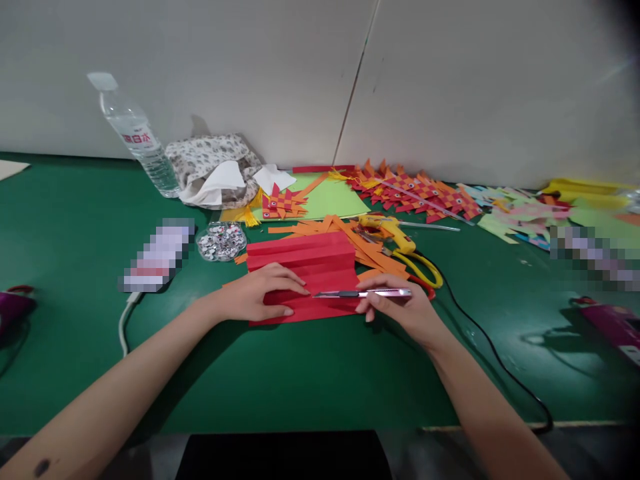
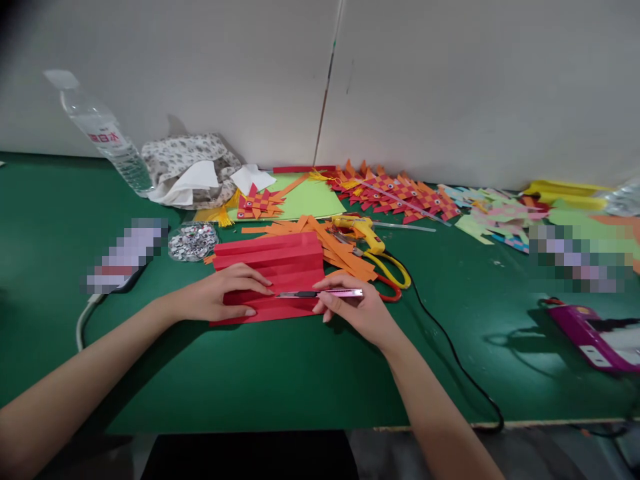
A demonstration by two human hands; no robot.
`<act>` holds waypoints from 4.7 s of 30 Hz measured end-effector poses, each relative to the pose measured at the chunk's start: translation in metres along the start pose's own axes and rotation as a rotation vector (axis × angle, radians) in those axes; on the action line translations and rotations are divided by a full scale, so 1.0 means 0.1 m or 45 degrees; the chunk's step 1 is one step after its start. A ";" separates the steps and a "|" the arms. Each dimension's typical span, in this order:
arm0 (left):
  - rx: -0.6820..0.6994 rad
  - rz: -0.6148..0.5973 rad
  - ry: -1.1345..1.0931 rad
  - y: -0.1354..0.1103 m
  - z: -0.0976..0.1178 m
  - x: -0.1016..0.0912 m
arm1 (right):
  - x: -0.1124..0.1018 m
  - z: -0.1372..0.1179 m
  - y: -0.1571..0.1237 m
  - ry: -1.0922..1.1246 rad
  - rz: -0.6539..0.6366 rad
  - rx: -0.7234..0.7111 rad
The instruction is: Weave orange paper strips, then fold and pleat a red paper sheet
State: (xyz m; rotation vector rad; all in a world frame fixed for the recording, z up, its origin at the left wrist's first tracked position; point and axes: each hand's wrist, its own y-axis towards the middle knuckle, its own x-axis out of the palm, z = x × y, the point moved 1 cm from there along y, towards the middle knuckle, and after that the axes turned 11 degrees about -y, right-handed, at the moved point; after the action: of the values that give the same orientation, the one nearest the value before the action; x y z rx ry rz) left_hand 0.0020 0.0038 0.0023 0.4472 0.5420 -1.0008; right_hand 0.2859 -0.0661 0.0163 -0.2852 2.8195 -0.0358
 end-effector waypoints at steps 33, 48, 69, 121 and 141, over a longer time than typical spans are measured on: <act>0.002 0.014 -0.010 -0.01 0.00 0.00 | 0.07 0.02 0.03 -0.088 0.190 -0.015; -0.018 0.002 -0.014 -0.01 0.01 -0.01 | -0.15 0.05 0.02 -0.118 0.413 -0.023; -0.019 -0.009 0.004 -0.01 0.00 0.00 | -0.30 0.04 -0.01 -0.271 0.740 -0.181; -0.033 -0.011 0.005 0.00 -0.01 0.01 | -0.24 0.04 0.03 -0.167 0.381 -0.074; -0.015 -0.005 -0.004 0.01 -0.01 0.01 | -0.36 0.14 0.03 -0.218 0.505 -0.065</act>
State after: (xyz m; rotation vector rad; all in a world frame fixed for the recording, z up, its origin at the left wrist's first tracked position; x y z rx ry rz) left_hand 0.0027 0.0043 0.0011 0.4340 0.5458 -1.0014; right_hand 0.3227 -0.0562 0.0138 0.2509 2.6556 0.1406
